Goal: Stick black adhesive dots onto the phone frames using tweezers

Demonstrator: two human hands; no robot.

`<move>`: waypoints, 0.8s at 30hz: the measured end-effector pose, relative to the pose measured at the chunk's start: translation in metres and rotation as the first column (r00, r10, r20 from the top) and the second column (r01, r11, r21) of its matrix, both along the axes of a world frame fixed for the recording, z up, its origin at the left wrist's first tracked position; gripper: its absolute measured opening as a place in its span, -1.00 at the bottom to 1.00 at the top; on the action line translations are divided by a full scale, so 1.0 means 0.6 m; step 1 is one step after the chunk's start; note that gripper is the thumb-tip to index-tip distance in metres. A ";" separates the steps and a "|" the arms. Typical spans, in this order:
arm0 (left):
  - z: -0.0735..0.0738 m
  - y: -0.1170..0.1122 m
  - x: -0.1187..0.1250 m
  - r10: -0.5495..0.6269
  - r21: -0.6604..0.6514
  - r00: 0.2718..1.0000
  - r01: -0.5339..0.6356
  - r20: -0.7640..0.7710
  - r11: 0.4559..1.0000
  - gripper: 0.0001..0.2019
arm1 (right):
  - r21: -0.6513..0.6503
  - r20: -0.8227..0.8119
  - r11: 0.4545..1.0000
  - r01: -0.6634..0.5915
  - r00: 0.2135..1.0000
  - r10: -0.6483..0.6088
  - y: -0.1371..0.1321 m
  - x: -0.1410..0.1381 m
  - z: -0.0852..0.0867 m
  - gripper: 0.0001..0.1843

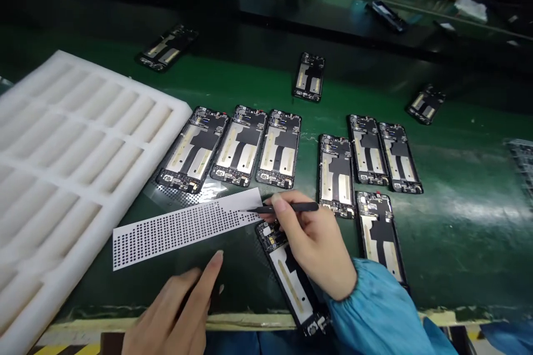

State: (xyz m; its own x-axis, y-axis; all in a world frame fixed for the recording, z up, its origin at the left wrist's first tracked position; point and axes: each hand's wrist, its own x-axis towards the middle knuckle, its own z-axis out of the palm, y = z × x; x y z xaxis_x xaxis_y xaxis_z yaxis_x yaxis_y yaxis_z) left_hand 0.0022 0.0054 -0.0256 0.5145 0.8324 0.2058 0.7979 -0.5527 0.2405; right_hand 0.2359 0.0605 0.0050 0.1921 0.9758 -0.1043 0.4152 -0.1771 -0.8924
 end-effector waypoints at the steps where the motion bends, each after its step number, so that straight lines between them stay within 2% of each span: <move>1: 0.001 0.012 -0.002 -0.019 0.019 0.998 0.020 -0.053 1.000 -0.53 | -0.013 -0.024 1.000 0.004 1.000 -0.004 0.002 -0.006 -0.008 -0.66; 6: 0.001 0.058 0.018 -0.058 0.051 0.976 0.070 -0.212 0.996 -0.41 | -0.022 -0.046 1.000 -0.023 0.999 0.022 0.004 -0.003 -0.029 -0.65; 12: 0.009 0.073 0.033 -0.116 -0.012 0.947 0.118 -0.300 0.993 -0.39 | -0.032 0.014 0.998 -0.062 0.998 0.063 -0.002 0.007 -0.031 -0.68; 17: 0.023 0.083 0.031 -0.156 -0.036 0.946 0.152 -0.283 0.988 -0.43 | -0.036 0.038 0.994 -0.099 0.994 0.100 -0.002 0.012 -0.029 -0.68; 24: 0.026 0.085 0.027 -0.181 -0.056 0.947 0.173 -0.265 0.983 -0.44 | -0.033 0.069 0.989 -0.147 0.986 0.149 0.002 0.015 -0.022 -0.70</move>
